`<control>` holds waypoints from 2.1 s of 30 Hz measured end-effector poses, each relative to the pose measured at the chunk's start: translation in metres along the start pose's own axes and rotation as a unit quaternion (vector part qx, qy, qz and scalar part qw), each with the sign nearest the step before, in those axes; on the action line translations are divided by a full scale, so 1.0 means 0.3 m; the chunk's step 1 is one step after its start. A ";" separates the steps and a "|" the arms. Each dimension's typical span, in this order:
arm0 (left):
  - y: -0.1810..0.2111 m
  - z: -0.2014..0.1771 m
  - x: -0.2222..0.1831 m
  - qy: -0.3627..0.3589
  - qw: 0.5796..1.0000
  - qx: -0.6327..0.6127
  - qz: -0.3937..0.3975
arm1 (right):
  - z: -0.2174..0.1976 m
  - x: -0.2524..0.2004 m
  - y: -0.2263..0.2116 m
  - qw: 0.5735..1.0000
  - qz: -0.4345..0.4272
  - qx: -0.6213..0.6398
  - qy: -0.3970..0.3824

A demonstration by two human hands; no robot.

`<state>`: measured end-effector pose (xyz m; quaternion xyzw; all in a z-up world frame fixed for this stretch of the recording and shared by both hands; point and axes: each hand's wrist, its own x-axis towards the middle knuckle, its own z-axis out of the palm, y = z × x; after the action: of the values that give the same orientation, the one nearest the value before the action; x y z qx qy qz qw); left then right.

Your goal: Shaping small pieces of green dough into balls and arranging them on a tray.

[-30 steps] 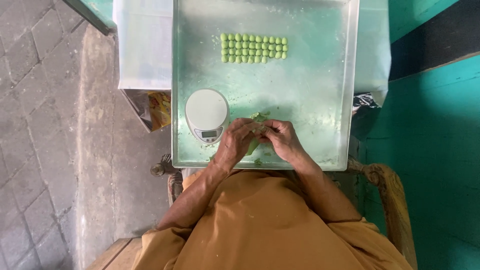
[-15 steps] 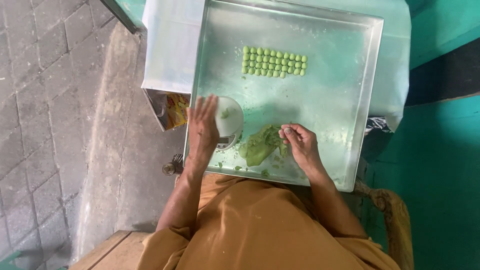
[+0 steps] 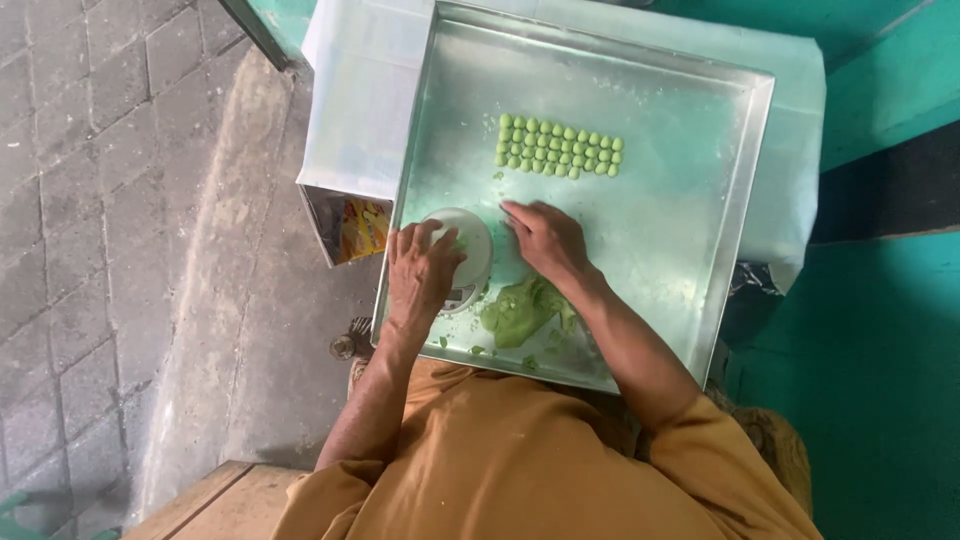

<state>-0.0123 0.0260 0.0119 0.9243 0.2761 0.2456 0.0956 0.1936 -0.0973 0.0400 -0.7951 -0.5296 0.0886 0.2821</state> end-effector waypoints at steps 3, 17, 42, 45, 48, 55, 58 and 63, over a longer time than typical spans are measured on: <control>-0.034 0.039 -0.013 0.023 0.999 -0.024 0.007 | 0.024 0.122 0.022 0.993 -0.023 -0.110 -0.028; -0.024 -0.095 -0.001 -0.062 0.993 -0.076 -0.065 | 0.033 -0.264 0.149 0.988 0.087 0.067 -0.113; 0.190 -0.055 -0.047 -0.077 0.936 -0.339 0.057 | -0.080 -0.309 -0.152 0.917 0.150 0.371 0.005; 0.205 -0.101 -0.053 -0.117 0.916 -0.382 0.024 | -0.031 -0.360 -0.075 0.919 0.143 0.367 0.003; 0.136 -0.004 -0.052 -0.017 0.953 -0.299 0.045 | 0.000 -0.391 -0.001 0.930 0.143 0.335 0.044; -0.027 -0.007 -0.002 0.067 0.994 -0.060 0.065 | -0.080 -0.449 0.017 0.990 0.076 0.093 0.080; -0.038 -0.017 0.004 0.038 0.997 -0.059 0.025 | 0.001 -0.483 0.084 0.993 0.040 0.075 0.078; -0.002 -0.181 0.037 -0.038 0.977 -0.154 -0.142 | -0.017 -0.508 0.077 0.980 0.076 0.111 0.147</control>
<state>-0.0318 0.0349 0.0630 0.8585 0.3591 0.2344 0.2813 0.1497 -0.2415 0.0076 -0.8012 -0.4071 0.0497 0.4357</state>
